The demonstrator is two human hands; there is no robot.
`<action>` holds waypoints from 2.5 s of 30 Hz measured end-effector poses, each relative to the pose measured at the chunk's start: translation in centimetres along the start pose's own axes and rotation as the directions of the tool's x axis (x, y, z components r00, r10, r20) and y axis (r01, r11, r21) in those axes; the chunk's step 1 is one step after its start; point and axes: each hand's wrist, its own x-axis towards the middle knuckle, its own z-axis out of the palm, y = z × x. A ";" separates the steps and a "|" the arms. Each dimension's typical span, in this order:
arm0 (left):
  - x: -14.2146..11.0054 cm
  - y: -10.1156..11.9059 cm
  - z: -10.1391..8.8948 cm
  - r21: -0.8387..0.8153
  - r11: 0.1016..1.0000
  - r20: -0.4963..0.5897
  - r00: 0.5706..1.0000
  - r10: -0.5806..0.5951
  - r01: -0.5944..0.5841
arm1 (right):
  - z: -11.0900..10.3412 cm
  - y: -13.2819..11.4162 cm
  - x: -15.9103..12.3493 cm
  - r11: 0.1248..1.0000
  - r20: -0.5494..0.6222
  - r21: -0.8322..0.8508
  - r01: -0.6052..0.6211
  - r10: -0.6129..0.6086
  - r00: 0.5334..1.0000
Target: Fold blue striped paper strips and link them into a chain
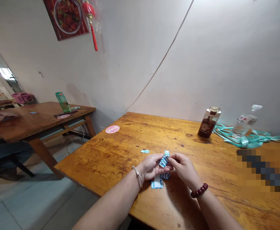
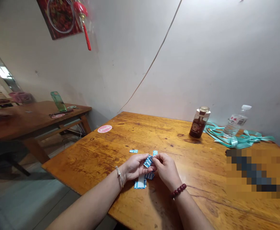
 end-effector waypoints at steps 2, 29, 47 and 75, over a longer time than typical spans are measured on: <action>0.0 0.1 0.1 -0.018 1.000 0.004 1.000 -0.024 0.024 | -0.1 0.1 0.0 0.997 -0.009 -0.064 0.036 -0.036 0.999; -0.3 3.6 -2.6 -0.165 0.905 -0.312 0.891 0.329 -0.392 | 1.5 0.6 -1.0 0.983 0.280 0.101 -0.156 0.122 0.952; 0.7 3.2 -3.6 -0.180 0.873 -0.386 0.849 0.361 -0.454 | 6.1 -1.4 3.4 0.628 0.225 -0.756 0.187 -0.018 0.974; 0.7 3.2 -3.7 -0.178 0.857 -0.386 0.835 0.391 -0.484 | 4.1 0.5 2.8 0.971 -0.144 -0.232 0.051 -0.086 0.986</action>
